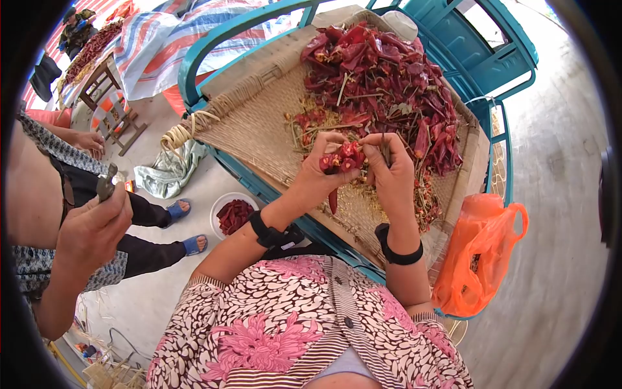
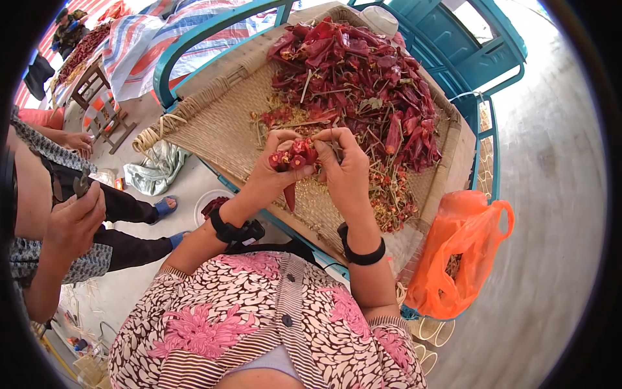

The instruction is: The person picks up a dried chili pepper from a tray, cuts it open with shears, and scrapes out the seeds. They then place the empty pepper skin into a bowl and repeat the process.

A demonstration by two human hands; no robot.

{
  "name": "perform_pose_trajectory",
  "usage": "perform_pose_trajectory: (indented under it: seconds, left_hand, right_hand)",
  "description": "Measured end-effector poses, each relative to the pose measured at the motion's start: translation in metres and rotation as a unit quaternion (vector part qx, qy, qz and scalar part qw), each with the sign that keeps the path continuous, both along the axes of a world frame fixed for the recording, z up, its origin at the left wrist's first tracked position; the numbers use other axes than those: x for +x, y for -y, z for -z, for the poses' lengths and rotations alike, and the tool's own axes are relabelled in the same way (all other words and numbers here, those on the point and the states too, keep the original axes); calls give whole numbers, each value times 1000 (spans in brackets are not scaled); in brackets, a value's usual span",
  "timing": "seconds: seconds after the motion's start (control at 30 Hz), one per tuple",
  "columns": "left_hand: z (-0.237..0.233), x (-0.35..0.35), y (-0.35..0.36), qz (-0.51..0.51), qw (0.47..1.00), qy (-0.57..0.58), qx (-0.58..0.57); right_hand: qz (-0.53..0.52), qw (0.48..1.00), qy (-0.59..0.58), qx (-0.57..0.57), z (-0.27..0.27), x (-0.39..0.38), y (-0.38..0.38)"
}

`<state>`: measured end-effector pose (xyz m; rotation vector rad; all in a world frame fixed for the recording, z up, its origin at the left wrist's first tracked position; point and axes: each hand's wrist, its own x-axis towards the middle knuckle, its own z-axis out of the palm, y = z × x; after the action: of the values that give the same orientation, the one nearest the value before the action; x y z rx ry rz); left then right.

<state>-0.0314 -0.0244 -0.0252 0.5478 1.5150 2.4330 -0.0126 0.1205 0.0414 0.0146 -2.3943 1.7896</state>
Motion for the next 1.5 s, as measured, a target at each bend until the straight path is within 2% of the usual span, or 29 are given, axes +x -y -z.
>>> perform_pose_trajectory:
  seconds: [0.03, 0.13, 0.17, 0.27, 0.37, 0.4, 0.47, 0.57, 0.6, 0.67, 0.7, 0.73, 0.87, 0.97, 1.07, 1.17, 1.27, 1.37, 1.43, 1.47, 1.5]
  left_hand:
    - [-2, 2, 0, -7, 1000, 5, 24]
    - [2, 0, 3, -44, 996, -23, -74]
    - [3, -1, 4, -53, 995, -37, -75]
    - [6, 0, 3, -69, 993, -62, -70]
    - [9, 2, 1, -85, 992, -63, -68]
    - [10, 2, 0, -102, 989, -68, -78]
    - [13, 3, -1, -117, 988, -56, -80]
    - [16, 7, -2, -89, 995, 5, -32]
    - [15, 8, -1, -66, 997, 32, 1]
    - [9, 8, 1, -16, 997, 64, 39]
    - [4, 9, 4, 10, 997, 70, 44]
    - [0, 9, 7, 36, 995, 75, 50]
    - [-5, 7, 18, 86, 994, 58, 47]
    - [-10, 8, 28, 101, 994, 45, 26]
    - [-12, 9, 33, 110, 993, 33, 6]
    - [-11, 7, 34, 117, 993, 20, -3]
    - [-8, 6, 35, 127, 992, 26, 8]
    - [-4, 1, 40, 152, 988, -18, -8]
    - [-2, -1, 42, 156, 984, -79, -34]
    - [-1, -1, 43, 158, 984, -28, -73]
    - [-4, 1, 42, 139, 988, 7, -67]
  right_hand:
    - [3, 1000, 0, -30, 2, 1, 2]
    - [3, 996, 41, -79, 2, 6, 3]
    - [3, 994, 60, -88, 1, 6, 3]
    - [-6, 998, -27, -48, 7, 5, 8]
    - [-18, 998, 4, -55, 4, 8, 10]
    - [-17, 995, -90, 43, 8, 7, 11]
    - [-16, 933, -273, 235, 21, 4, 13]
    - [-22, 887, -299, 351, 26, 6, 13]
    - [-20, 884, -303, 354, 26, 7, 13]
    - [34, 960, -199, 195, 28, 11, 17]
    - [60, 982, -141, 112, 27, 15, 19]
    - [55, 996, -23, -73, 12, 22, 23]
    - [-13, 945, 73, -319, 13, 26, 18]
    - [-39, 892, 146, -427, 9, 27, 14]
    - [-88, 804, 231, -540, 16, 25, 3]
    - [-102, 815, 223, -525, 13, 25, 2]
    - [-135, 783, 238, -559, 8, 26, 3]
    - [-137, 559, 334, -746, 3, 24, 4]
    - [-134, 606, 303, -723, 1, 22, 1]
    - [-135, 631, 283, -710, -1, 19, -1]
    - [-91, 754, 222, -611, -4, 17, -2]
